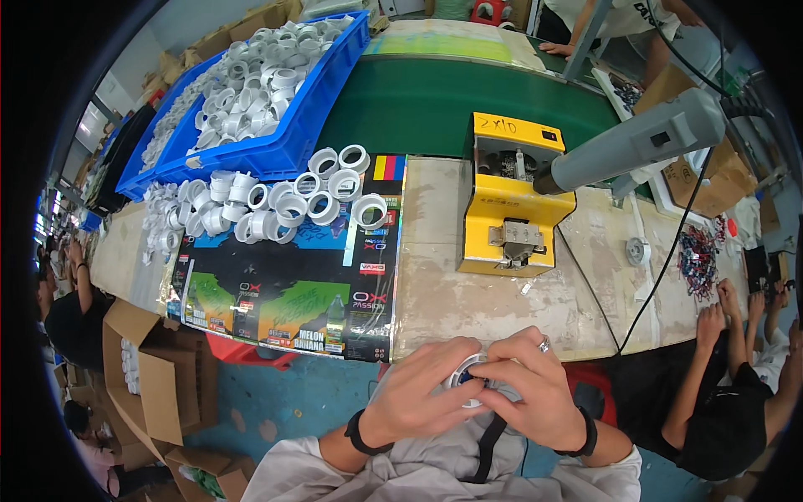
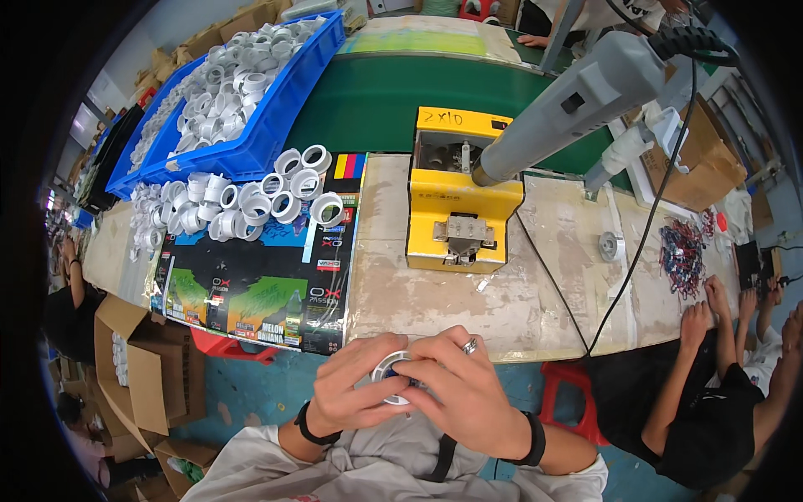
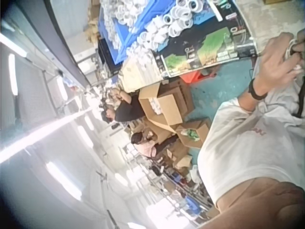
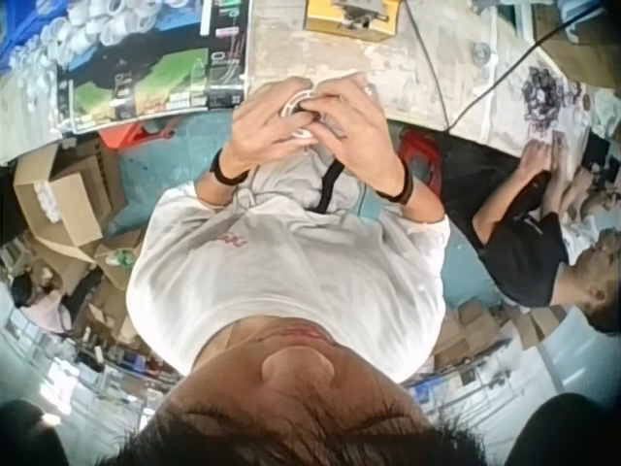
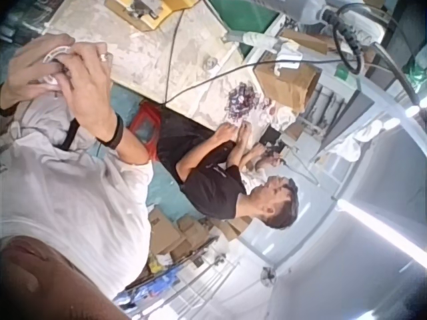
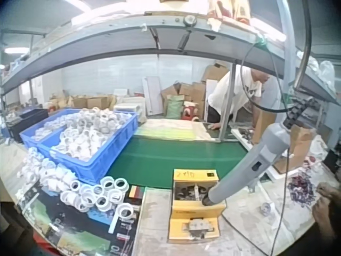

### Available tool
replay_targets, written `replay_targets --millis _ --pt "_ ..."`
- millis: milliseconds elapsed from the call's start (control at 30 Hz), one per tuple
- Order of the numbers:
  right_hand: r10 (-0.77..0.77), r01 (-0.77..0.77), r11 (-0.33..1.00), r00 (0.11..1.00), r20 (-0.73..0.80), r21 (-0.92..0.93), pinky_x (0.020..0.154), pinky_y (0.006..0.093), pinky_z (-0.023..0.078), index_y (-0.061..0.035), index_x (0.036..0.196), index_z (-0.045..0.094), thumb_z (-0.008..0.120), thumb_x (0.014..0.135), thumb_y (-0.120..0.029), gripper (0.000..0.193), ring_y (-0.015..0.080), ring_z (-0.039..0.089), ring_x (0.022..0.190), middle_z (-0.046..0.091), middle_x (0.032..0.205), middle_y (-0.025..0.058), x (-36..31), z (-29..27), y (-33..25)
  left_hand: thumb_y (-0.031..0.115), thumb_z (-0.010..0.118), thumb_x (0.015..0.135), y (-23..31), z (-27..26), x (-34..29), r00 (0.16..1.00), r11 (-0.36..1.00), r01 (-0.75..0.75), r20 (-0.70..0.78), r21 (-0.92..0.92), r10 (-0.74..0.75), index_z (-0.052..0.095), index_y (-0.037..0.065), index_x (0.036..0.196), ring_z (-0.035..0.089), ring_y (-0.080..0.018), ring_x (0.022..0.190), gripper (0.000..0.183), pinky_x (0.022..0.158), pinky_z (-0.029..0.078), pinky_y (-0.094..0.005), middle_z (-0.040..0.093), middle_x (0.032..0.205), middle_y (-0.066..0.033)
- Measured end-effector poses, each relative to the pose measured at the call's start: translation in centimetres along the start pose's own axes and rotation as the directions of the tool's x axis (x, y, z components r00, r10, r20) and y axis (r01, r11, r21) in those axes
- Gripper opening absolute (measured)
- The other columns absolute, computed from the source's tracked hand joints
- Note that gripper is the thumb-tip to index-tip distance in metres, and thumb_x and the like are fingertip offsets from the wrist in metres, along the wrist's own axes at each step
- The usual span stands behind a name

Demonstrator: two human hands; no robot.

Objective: Assembling small circular light fixtures by connecting internal wires and securing components with an electric screwdriver.

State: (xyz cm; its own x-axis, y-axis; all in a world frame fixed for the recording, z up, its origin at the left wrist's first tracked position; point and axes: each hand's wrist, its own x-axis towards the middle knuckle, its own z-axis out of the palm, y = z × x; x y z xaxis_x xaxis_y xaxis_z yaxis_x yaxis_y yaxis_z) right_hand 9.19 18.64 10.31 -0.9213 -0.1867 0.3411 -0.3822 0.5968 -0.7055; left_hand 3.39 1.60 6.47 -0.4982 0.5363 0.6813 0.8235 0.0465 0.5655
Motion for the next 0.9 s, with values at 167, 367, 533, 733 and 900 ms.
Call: replay_targets --millis 167,367,533,733,900 --pt "-0.047 0.043 0.998 0.995 0.083 0.048 0.081 0.0375 0.038 -0.0058 0.106 0.059 0.079 0.057 -0.008 0.053 0.0246 0.05 0.092 0.055 0.104 0.0071 0.0 -0.1 1.5 0.023 0.083 0.057 -0.5 -0.2 -0.6 1.0 1.0 0.017 -0.007 -0.014 -0.017 0.066 0.001 0.076 0.065 -0.0331 0.083 0.034 0.068 0.053 -0.0345 0.062 0.098 -0.0228" --pt "0.022 0.04 0.998 0.597 -0.802 0.058 0.094 0.0378 0.037 0.0 0.136 0.027 0.071 0.076 -0.027 0.079 0.0246 0.049 0.108 0.05 0.114 0.0122 9.5 -3.7 5.7 0.023 0.085 0.052 -1.1 -0.6 -1.1 0.993 0.993 0.114 -0.034 0.002 -0.114 0.067 0.002 0.075 0.065 -0.0305 0.08 0.036 0.067 0.052 -0.0303 0.064 0.099 -0.0199" --pt "0.03 0.348 0.887 0.611 -0.791 0.303 0.078 0.0341 0.045 0.0006 0.136 0.025 0.065 0.084 -0.029 0.071 0.0207 0.056 0.08 0.057 0.088 0.0105 13.9 -3.7 6.7 0.02 0.086 0.051 -1.5 -1.3 -1.6 0.979 0.981 0.191 -0.07 0.004 -0.191 0.067 0.003 0.075 0.065 -0.0288 0.08 0.035 0.068 0.053 -0.031 0.065 0.101 -0.0179" --pt "0.057 0.457 0.768 0.65 -0.758 0.45 0.051 0.0308 0.045 -0.0007 0.134 0.019 0.06 0.082 -0.057 0.087 0.0178 0.051 0.053 0.052 0.069 0.0101 9.8 -3.7 5.1 0.017 0.086 0.051 -3.3 -1.6 -2.8 0.96 0.964 0.266 -0.09 -0.021 -0.267 0.066 0.001 0.078 0.065 -0.0286 0.081 0.037 0.069 0.052 -0.032 0.064 0.103 -0.0194" --pt "0.122 0.279 0.773 0.815 -0.566 0.569 0.046 0.0279 0.041 -0.0035 0.135 0.018 0.042 0.084 -0.07 0.087 0.0164 0.047 0.049 0.046 0.065 0.0081 8.7 -1.8 7.5 0.016 0.086 0.051 -4.6 -0.8 -2.8 0.961 0.963 0.263 -0.068 -0.06 -0.267 0.066 0.001 0.078 0.065 -0.029 0.079 0.037 0.068 0.053 -0.0318 0.064 0.103 -0.0197"
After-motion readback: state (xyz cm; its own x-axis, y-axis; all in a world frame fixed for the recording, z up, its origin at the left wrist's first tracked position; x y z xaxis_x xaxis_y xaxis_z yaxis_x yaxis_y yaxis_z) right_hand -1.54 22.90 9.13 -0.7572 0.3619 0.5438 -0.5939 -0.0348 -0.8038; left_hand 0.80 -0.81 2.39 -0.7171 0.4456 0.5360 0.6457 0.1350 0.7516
